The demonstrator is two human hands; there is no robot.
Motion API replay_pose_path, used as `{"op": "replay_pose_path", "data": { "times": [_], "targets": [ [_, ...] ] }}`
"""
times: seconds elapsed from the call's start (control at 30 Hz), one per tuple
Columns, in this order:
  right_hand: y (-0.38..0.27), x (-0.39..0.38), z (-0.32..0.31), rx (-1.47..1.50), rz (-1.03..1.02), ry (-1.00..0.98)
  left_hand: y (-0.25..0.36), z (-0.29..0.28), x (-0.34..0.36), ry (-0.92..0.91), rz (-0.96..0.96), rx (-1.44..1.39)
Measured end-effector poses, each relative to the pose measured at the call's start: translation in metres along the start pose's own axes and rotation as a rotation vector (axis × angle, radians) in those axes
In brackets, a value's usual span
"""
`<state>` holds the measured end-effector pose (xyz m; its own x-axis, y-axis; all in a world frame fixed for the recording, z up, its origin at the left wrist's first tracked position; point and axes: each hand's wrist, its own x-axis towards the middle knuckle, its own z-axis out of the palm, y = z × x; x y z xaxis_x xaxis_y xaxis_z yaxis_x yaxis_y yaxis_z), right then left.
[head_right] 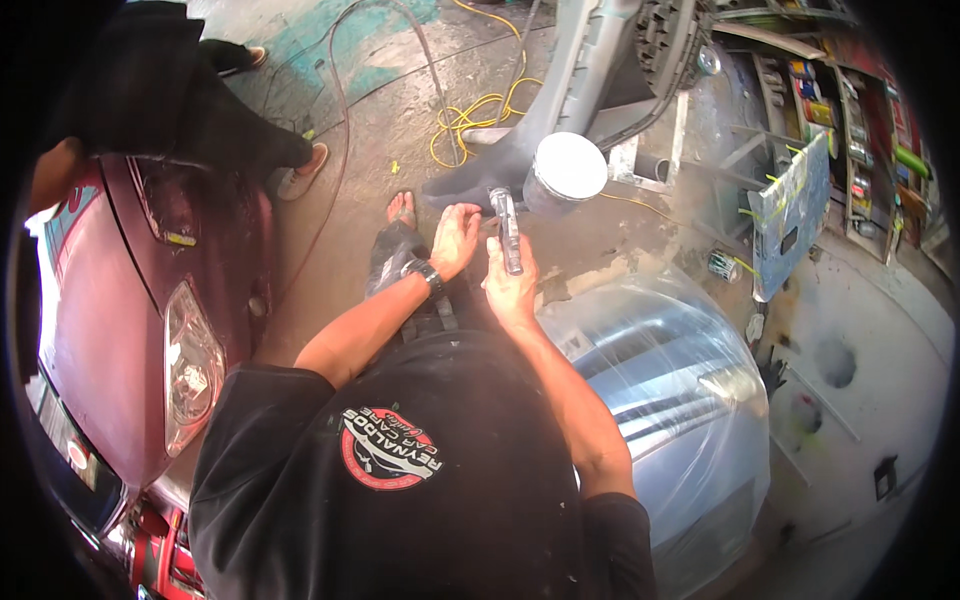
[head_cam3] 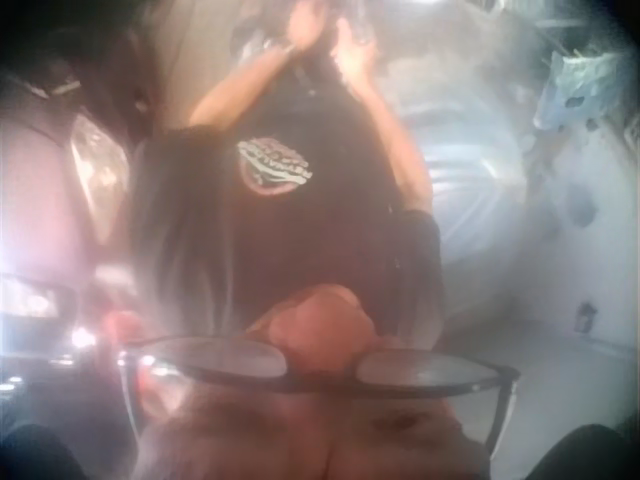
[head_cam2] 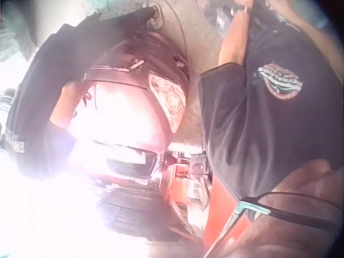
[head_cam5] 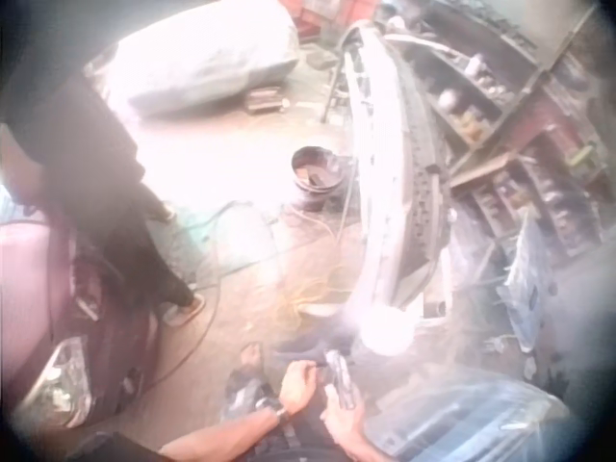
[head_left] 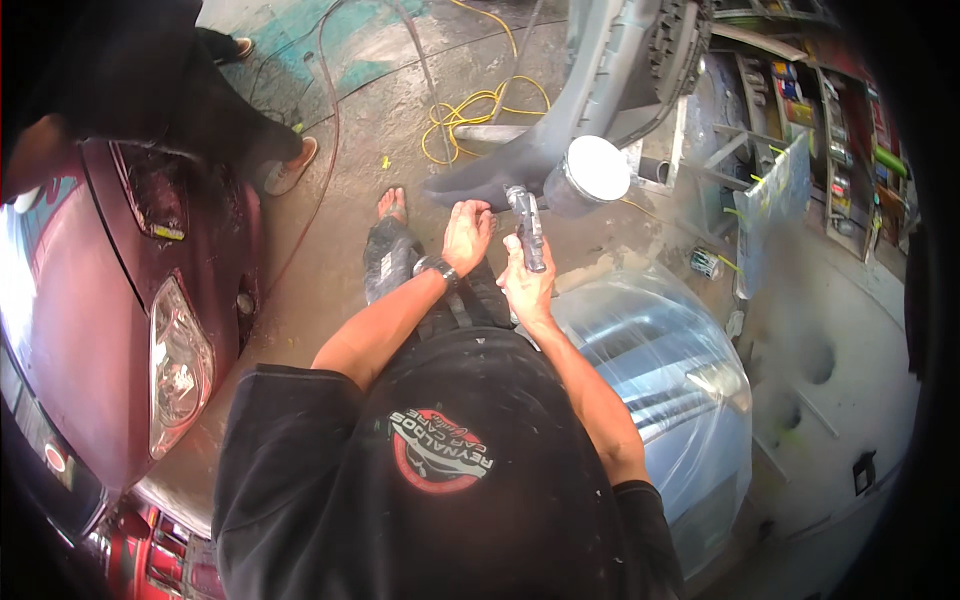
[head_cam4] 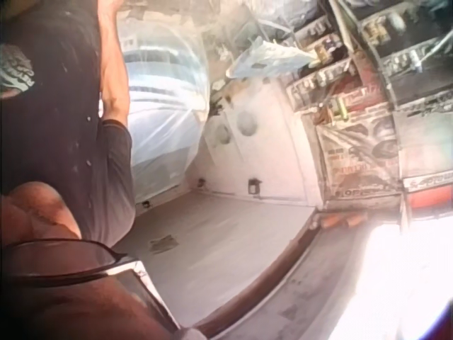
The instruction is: The person uses a spray gun to apply paint to a large, grey car bumper. They hold the bumper with one hand while maneuvering the spray gun with the other to cover the surface.
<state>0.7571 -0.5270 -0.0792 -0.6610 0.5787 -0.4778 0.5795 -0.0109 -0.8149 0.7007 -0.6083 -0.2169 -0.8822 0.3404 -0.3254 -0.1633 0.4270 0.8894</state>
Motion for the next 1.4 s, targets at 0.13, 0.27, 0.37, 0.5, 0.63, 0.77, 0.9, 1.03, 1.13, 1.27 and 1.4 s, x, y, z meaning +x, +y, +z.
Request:
{"op": "replay_pose_path", "data": {
  "times": [0.13, 0.27, 0.37, 0.5, 0.63, 0.77, 0.9, 1.03, 1.13, 1.27, 1.4],
  "targets": [
    [0.004, -0.002, 0.004, -0.041, -0.014, -0.018, -0.010, 0.016, -0.006, 0.082, -0.069, -0.111],
    [0.004, 0.000, 0.003, -0.045, -0.028, -0.053, -0.012, 0.021, -0.011, 0.149, -0.068, -0.064],
    [0.004, 0.000, 0.003, -0.049, -0.030, -0.057, -0.010, 0.022, -0.011, 0.162, -0.060, -0.089],
    [-0.002, -0.002, 0.003, -0.006, -0.025, -0.034, -0.004, 0.014, -0.010, 0.108, -0.121, -0.096],
    [-0.008, 0.000, 0.006, 0.038, -0.063, 0.036, 0.000, 0.007, -0.006, 0.144, -0.043, -0.030],
    [-0.022, -0.008, 0.008, 0.150, 0.136, 0.059, 0.013, 0.007, 0.006, 0.209, 0.092, 0.112],
    [-0.035, -0.015, -0.002, 0.178, 0.114, 0.070, 0.048, 0.016, 0.028, 0.028, 0.048, 0.077],
    [-0.062, -0.017, -0.014, 0.083, 0.191, 0.112, 0.095, 0.020, 0.070, 0.034, 0.380, 0.042],
    [-0.048, -0.021, -0.020, 0.177, 0.049, 0.134, 0.112, 0.016, 0.087, 0.050, 0.540, 0.109],
    [-0.047, -0.024, -0.031, 0.140, -0.018, 0.154, 0.088, 0.021, 0.071, 0.030, 0.402, 0.125],
    [-0.034, -0.027, -0.042, 0.097, -0.008, 0.129, 0.052, 0.032, 0.034, 0.087, 0.115, 0.072]
  ]
}}
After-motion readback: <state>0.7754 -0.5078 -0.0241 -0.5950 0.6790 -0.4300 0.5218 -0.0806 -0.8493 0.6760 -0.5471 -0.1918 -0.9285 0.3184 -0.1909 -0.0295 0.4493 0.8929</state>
